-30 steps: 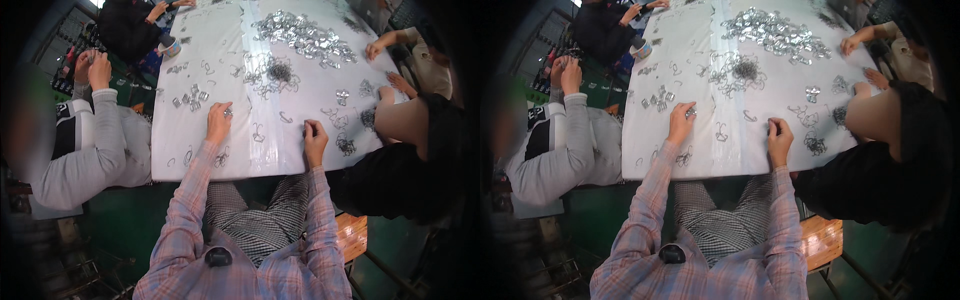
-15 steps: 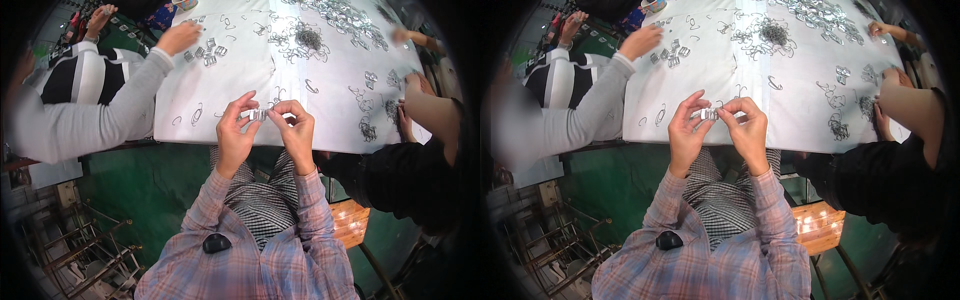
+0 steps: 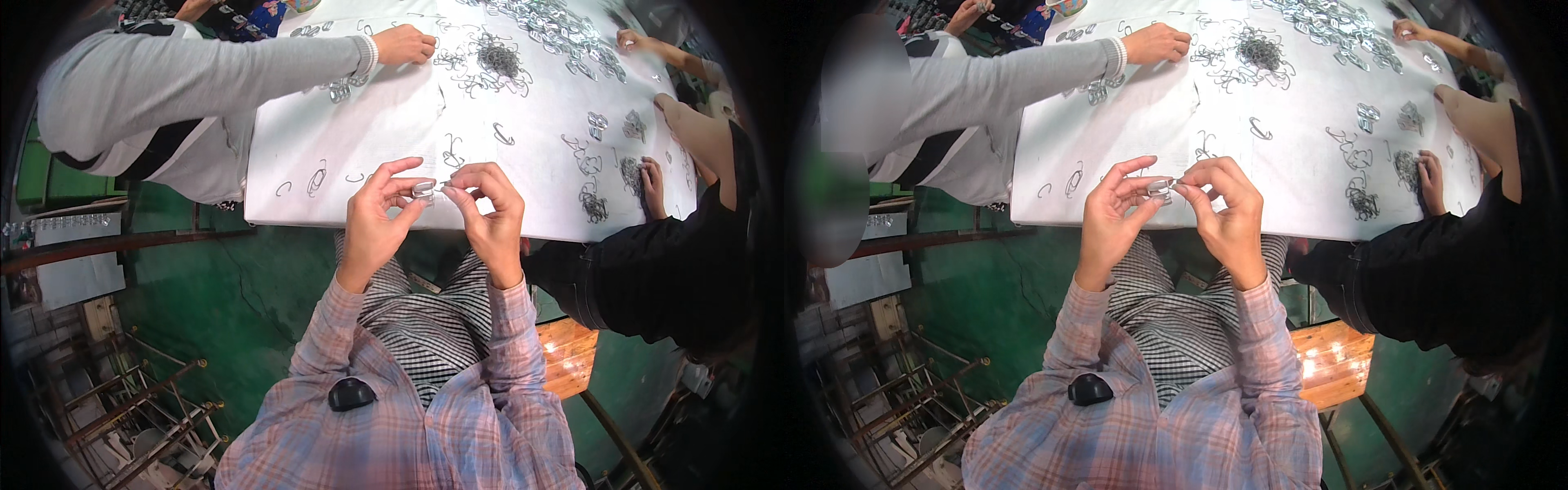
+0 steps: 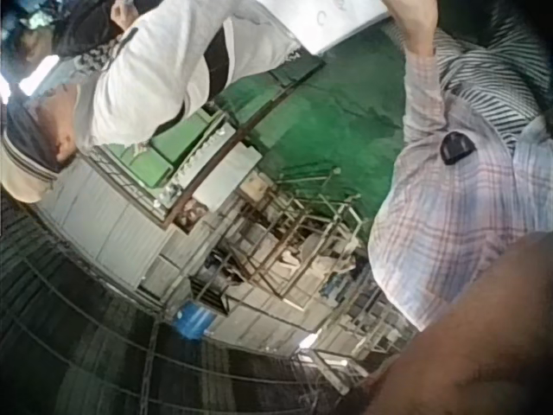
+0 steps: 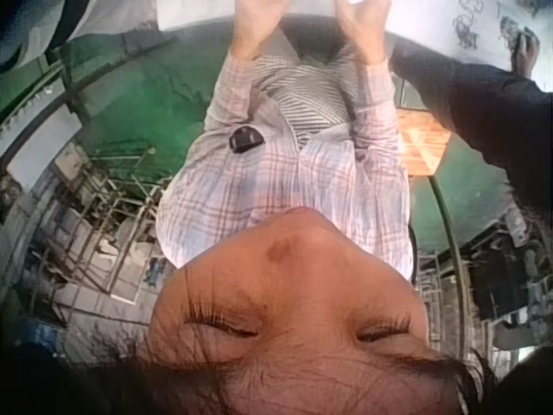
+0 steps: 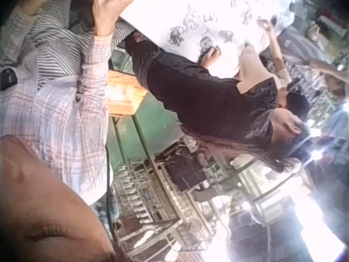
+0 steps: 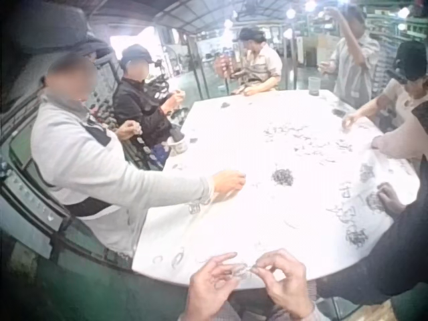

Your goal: The person sits at a table and repeatedly picks up small metal clips and wire loops, then connects them by hand. They place the assembled units into a growing pile on the table. Other people at the table perform similar assembly tasks.

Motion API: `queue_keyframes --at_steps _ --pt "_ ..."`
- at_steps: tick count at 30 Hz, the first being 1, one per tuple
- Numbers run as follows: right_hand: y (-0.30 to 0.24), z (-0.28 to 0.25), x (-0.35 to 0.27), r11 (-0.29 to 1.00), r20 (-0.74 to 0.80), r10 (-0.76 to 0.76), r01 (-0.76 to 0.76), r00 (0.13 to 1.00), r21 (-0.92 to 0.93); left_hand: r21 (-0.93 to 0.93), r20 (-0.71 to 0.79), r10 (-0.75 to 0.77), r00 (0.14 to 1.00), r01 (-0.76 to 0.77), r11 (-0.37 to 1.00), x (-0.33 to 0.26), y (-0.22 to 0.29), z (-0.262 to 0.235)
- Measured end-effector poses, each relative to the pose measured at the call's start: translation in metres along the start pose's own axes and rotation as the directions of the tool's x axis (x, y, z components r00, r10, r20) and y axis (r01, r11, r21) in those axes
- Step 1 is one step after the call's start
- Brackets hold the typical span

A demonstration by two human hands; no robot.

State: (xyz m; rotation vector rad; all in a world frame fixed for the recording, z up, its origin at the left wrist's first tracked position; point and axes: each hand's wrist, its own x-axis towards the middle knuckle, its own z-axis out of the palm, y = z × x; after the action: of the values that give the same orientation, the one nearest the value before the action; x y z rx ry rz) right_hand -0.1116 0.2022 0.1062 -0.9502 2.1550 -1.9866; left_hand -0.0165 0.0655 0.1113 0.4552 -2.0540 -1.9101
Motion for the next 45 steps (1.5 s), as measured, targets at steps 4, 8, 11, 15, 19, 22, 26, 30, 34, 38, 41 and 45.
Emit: queue_keyframes --at_steps 4,8,11,15,19,22,26,30,34,38,41,45 --pt "0.003 -0.001 -0.003 0.986 0.087 -0.108 0.118 0.990 -0.121 0.140 0.050 -0.034 0.998 0.026 0.990 -0.002 0.017 0.002" --pt "0.008 0.000 -0.009 0.994 0.144 -0.073 0.084 0.987 -0.069 0.264 0.092 -0.051 0.994 0.026 0.964 0.000 0.021 0.005" --pt "0.016 -0.005 -0.010 0.995 0.134 0.045 -0.057 0.990 0.086 0.280 0.096 -0.035 0.995 0.007 0.960 0.002 0.020 0.005" --pt "0.028 -0.010 -0.012 0.970 0.151 0.122 -0.150 0.981 0.189 0.215 0.096 -0.034 0.995 0.013 0.976 0.001 0.021 0.004" --pt "0.017 -0.009 -0.013 0.998 0.078 0.044 -0.047 0.996 0.041 0.148 0.106 -0.046 0.993 0.030 0.988 0.000 0.019 0.002" --pt "0.012 -0.003 -0.014 0.999 0.059 -0.042 0.043 0.997 -0.031 0.130 0.129 -0.056 0.990 0.039 0.991 0.000 0.018 0.001" --pt "0.012 0.001 -0.015 1.000 0.094 0.004 -0.007 0.996 0.025 0.098 0.124 -0.121 0.985 0.109 0.989 -0.002 0.022 0.004" --pt "0.027 0.003 -0.018 0.933 0.091 0.186 -0.205 0.978 0.296 0.064 0.185 -0.115 0.976 0.105 0.992 -0.003 0.019 0.003" --pt "0.048 0.004 -0.022 0.806 0.098 0.304 -0.310 0.948 0.505 0.025 0.214 -0.154 0.965 0.152 0.988 0.001 0.009 0.002" --pt "0.076 -0.003 -0.026 0.691 0.135 0.429 -0.421 0.893 0.588 0.096 0.299 -0.211 0.931 0.191 0.977 0.019 -0.013 -0.011" --pt "0.078 -0.004 -0.027 0.688 0.101 0.471 -0.436 0.876 0.580 0.105 0.341 -0.213 0.916 0.188 0.977 0.027 -0.016 -0.018" --pt "0.076 -0.002 -0.026 0.699 0.081 0.477 -0.433 0.875 0.568 0.184 0.319 -0.132 0.938 0.075 0.980 0.026 -0.022 -0.012"
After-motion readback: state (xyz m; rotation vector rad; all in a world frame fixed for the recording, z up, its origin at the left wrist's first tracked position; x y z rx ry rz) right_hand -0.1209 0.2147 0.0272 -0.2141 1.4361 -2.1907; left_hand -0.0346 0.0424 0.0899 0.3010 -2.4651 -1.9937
